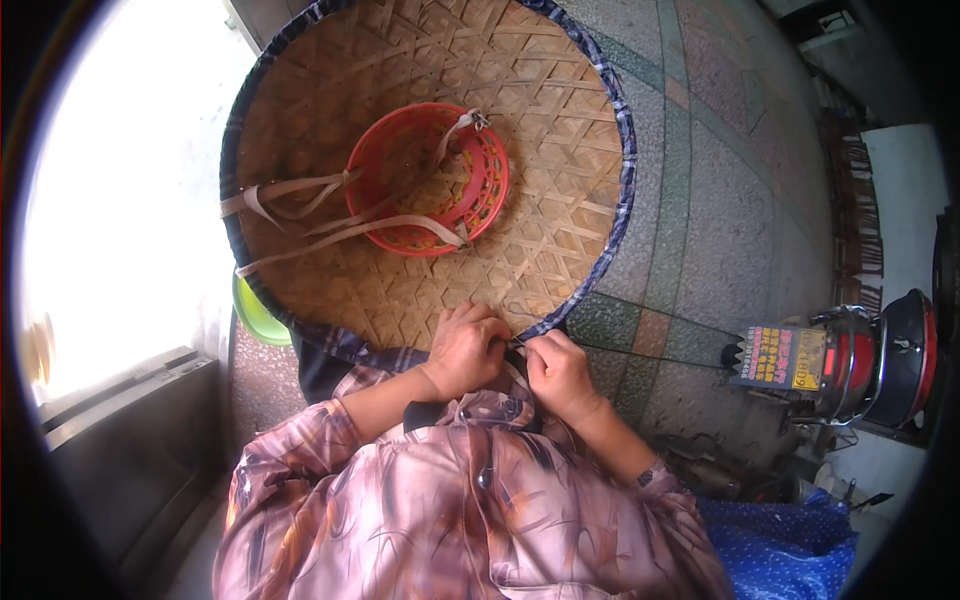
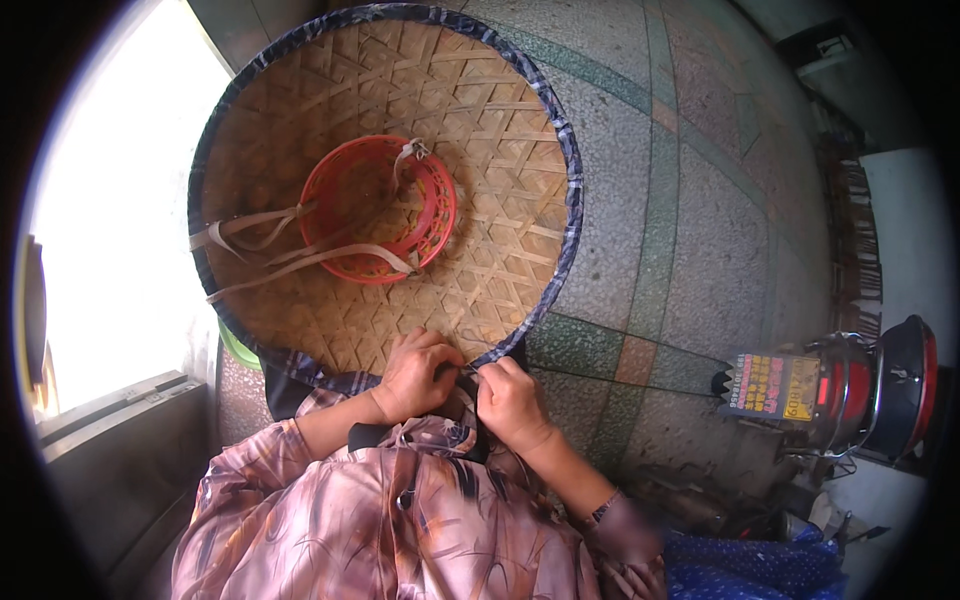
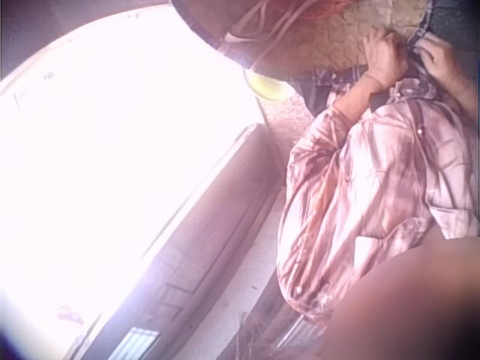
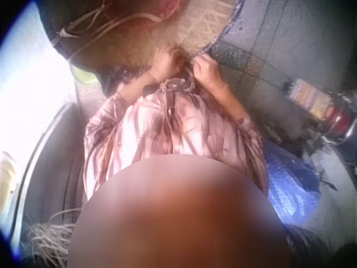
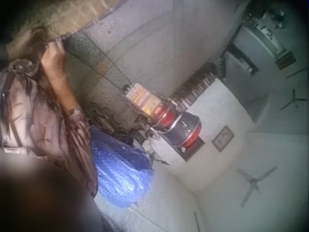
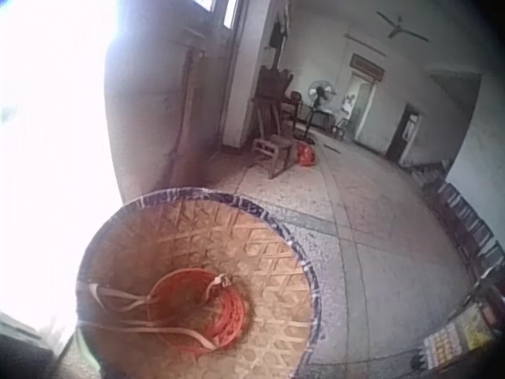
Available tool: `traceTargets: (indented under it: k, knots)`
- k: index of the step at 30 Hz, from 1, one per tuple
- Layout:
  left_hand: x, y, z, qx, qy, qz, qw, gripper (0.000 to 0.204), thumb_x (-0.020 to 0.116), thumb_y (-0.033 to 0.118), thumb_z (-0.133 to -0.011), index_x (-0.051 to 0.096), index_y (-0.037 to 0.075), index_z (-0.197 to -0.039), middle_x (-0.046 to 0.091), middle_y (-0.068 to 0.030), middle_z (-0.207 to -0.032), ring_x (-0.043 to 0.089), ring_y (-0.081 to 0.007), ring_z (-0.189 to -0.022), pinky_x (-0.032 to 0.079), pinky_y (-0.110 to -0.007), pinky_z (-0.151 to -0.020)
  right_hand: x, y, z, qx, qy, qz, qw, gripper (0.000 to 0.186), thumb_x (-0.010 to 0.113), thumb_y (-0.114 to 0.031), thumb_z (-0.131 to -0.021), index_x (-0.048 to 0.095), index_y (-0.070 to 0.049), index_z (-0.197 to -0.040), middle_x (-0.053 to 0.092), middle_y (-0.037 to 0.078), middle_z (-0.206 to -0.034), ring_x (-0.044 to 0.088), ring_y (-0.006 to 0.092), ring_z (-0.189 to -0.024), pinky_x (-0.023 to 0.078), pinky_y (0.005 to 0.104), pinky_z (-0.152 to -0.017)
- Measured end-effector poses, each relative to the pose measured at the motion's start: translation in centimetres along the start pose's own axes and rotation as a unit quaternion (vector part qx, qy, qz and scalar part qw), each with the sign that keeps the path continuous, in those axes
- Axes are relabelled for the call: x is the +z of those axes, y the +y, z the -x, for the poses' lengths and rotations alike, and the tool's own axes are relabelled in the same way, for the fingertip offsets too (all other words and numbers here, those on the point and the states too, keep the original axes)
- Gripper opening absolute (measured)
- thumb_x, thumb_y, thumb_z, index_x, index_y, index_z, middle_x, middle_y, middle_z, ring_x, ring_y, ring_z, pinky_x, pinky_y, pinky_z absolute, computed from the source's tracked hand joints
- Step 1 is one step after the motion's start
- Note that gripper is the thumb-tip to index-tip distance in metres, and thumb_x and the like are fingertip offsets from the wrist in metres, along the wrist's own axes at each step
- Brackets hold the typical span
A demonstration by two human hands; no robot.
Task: The recorder is repairing a woven conical hat by sewing a blue fabric border around the edge using a needle and thread.
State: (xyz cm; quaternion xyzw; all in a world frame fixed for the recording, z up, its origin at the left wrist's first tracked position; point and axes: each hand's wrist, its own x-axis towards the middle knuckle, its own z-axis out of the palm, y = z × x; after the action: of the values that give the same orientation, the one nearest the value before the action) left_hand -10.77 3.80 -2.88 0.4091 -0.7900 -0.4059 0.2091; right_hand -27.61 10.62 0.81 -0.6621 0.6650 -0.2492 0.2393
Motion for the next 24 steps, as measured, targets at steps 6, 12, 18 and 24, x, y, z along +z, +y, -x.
traceTargets:
  k: [6, 12, 18, 24]
  knots:
    - [-0.3, -0.3, -0.2, -0.005, -0.024, 0.002, 1.0, 0.014, 0.065, 0.01, -0.069, 0.07, 0.015, -0.082, 0.062, -0.003, -0.088, 0.056, -0.026, -0.097, 0.041, -0.04, -0.083, -0.3, -0.3, -0.3, 0.009, -0.015, 0.005, 1.0, 0.007, 0.057, 0.003, -0.079, 0.061, -0.002, -0.081, 0.059, 0.017, -0.078, 0.061, 0.0367, -0.071, 0.05, 0.0417, -0.062]
    - [-0.4, -0.6, -0.2, -0.002, -0.024, 0.025, 0.999, 0.014, 0.066, 0.008, -0.069, 0.071, 0.015, -0.08, 0.062, -0.0016, -0.087, 0.056, -0.0253, -0.096, 0.041, -0.04, -0.083, -0.3, -0.7, -0.4, 0.021, -0.028, 0.011, 0.999, 0.006, 0.056, 0.003, -0.079, 0.06, -0.001, -0.081, 0.059, 0.017, -0.078, 0.06, 0.0375, -0.072, 0.05, 0.0427, -0.062]
    - [-0.6, -0.6, -0.3, 0.001, -0.026, 0.028, 0.999, 0.013, 0.066, 0.008, -0.069, 0.071, 0.016, -0.078, 0.062, -0.0004, -0.087, 0.056, -0.0244, -0.096, 0.04, -0.039, -0.082, -0.2, -0.8, -0.5, 0.024, -0.03, 0.018, 0.999, 0.006, 0.055, 0.002, -0.079, 0.06, -0.002, -0.08, 0.059, 0.017, -0.078, 0.06, 0.0377, -0.071, 0.05, 0.0432, -0.062]
    - [-0.6, -0.6, -0.3, 0.002, -0.026, 0.027, 0.999, 0.012, 0.066, 0.008, -0.07, 0.071, 0.016, -0.077, 0.062, 0.0001, -0.086, 0.056, -0.024, -0.095, 0.041, -0.039, -0.081, 0.2, -1.1, -0.6, 0.032, -0.041, 0.065, 0.997, 0.004, 0.057, 0.0, -0.079, 0.058, -0.003, -0.079, 0.059, 0.017, -0.079, 0.061, 0.0378, -0.072, 0.05, 0.0441, -0.062]
